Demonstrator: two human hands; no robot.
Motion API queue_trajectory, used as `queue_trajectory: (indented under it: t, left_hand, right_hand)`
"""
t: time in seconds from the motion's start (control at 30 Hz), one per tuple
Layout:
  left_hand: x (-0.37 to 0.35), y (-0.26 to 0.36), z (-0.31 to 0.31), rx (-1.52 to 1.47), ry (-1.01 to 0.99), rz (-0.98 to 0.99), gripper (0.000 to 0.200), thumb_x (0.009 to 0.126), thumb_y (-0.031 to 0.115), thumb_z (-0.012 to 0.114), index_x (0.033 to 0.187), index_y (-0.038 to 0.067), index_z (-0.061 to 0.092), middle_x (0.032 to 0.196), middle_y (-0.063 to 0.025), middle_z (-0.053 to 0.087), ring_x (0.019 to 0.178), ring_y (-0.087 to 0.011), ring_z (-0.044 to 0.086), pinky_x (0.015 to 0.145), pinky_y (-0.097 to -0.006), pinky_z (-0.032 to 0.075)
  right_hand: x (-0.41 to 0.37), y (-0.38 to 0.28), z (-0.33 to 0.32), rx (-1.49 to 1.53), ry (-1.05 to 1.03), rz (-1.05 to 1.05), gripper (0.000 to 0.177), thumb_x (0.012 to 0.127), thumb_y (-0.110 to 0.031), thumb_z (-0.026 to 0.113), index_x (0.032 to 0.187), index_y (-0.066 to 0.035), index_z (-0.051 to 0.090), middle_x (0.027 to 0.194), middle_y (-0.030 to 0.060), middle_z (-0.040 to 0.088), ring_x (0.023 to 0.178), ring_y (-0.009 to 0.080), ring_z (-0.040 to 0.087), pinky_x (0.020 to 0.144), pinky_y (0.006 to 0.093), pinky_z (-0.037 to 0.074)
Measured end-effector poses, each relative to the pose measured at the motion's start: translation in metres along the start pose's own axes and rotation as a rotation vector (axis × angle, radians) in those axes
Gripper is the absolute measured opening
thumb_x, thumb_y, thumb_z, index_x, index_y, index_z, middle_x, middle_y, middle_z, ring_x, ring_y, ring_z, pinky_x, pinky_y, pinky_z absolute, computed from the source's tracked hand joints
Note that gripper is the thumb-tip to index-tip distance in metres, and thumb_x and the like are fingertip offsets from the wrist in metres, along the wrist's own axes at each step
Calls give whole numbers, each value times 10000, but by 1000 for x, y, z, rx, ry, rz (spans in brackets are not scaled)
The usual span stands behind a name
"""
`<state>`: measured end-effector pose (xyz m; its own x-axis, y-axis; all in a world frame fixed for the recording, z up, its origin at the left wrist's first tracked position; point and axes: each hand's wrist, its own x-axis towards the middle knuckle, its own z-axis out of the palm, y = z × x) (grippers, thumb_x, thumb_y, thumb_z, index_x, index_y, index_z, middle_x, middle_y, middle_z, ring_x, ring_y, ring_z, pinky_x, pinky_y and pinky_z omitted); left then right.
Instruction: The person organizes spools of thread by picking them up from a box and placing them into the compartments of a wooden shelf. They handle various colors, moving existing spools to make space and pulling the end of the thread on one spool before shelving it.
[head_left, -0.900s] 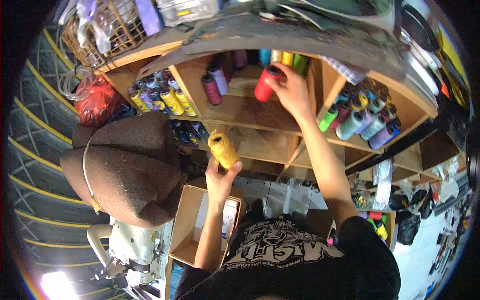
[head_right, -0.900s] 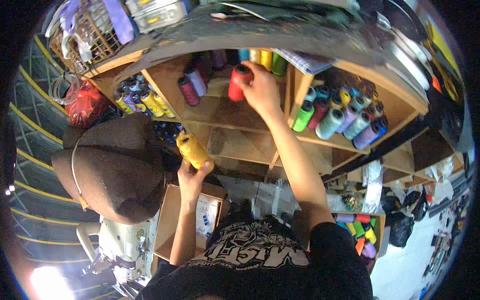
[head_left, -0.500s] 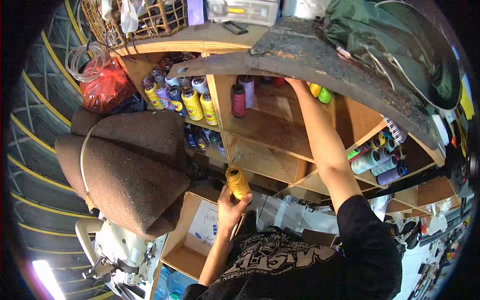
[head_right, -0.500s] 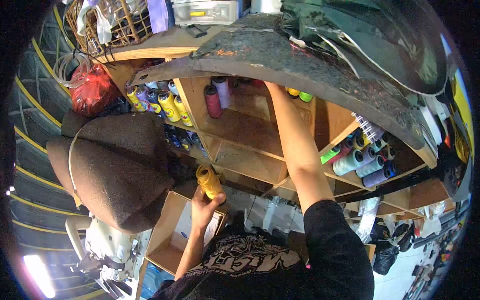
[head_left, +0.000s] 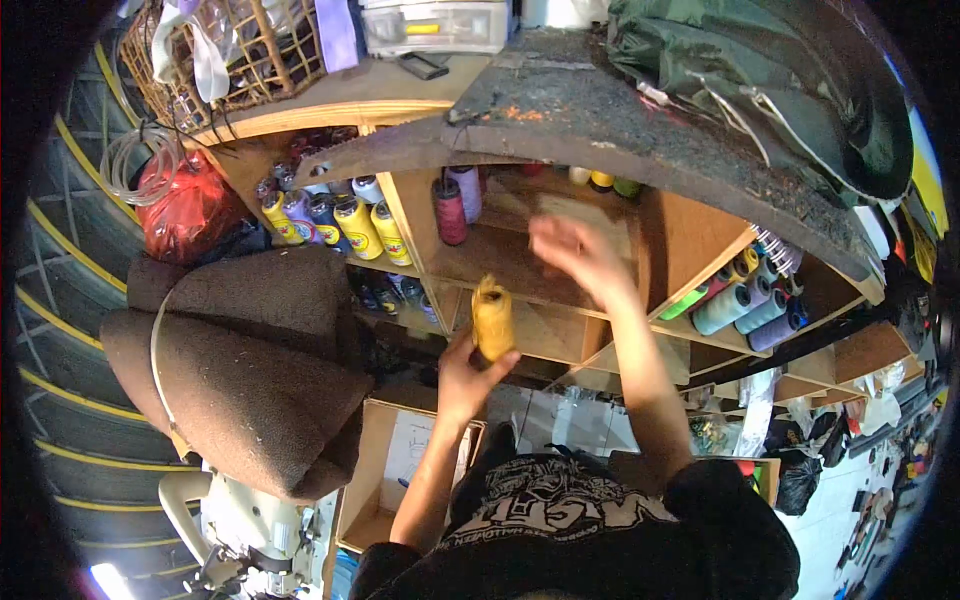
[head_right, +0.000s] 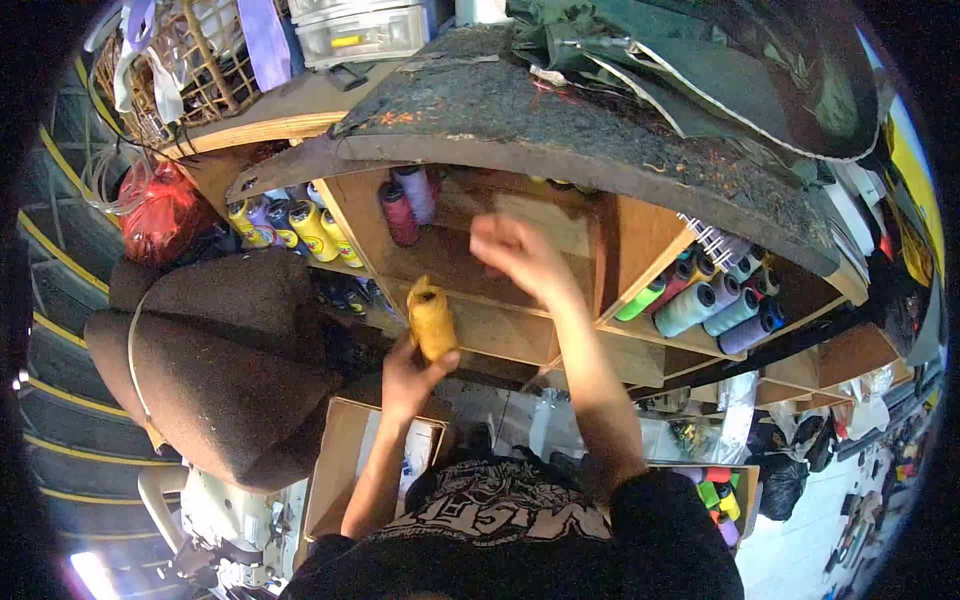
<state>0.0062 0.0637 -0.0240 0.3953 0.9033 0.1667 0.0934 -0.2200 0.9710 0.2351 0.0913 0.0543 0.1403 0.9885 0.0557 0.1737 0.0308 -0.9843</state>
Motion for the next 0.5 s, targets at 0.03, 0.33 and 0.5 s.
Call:
queue_trajectory:
  t: [0.03, 0.33, 0.5]
  left_hand:
    - [10, 0, 3, 42, -6, 35, 441, 732, 215, 775, 1075, -5, 607, 1050, -139, 609, 938, -248, 603, 803, -333, 476]
    - [63, 19, 55, 278, 92, 341, 1094, 640, 103, 826, 1469, 12, 120, 1302, -228, 396, 1130, -333, 510, 910, -376, 477]
    - [43, 13, 61, 230, 14, 296, 1019, 694, 71, 792, 1465, 11, 128, 1372, -239, 319, 1188, -332, 489, 905, -365, 514]
  right_hand:
    - [-27, 14, 9, 4, -77, -15, 491, 838, -290, 702, 1214, -19, 542, 1009, 60, 665, 855, 110, 629, 749, 263, 507]
    - [-27, 13, 13, -225, 361, -190, 405, 786, -296, 735, 1054, -19, 610, 940, 120, 696, 821, 177, 685, 723, 303, 530]
    - [93, 39, -25, -729, 703, -255, 427, 810, -332, 667, 1136, -66, 595, 1147, 166, 620, 1063, 339, 583, 892, 432, 462]
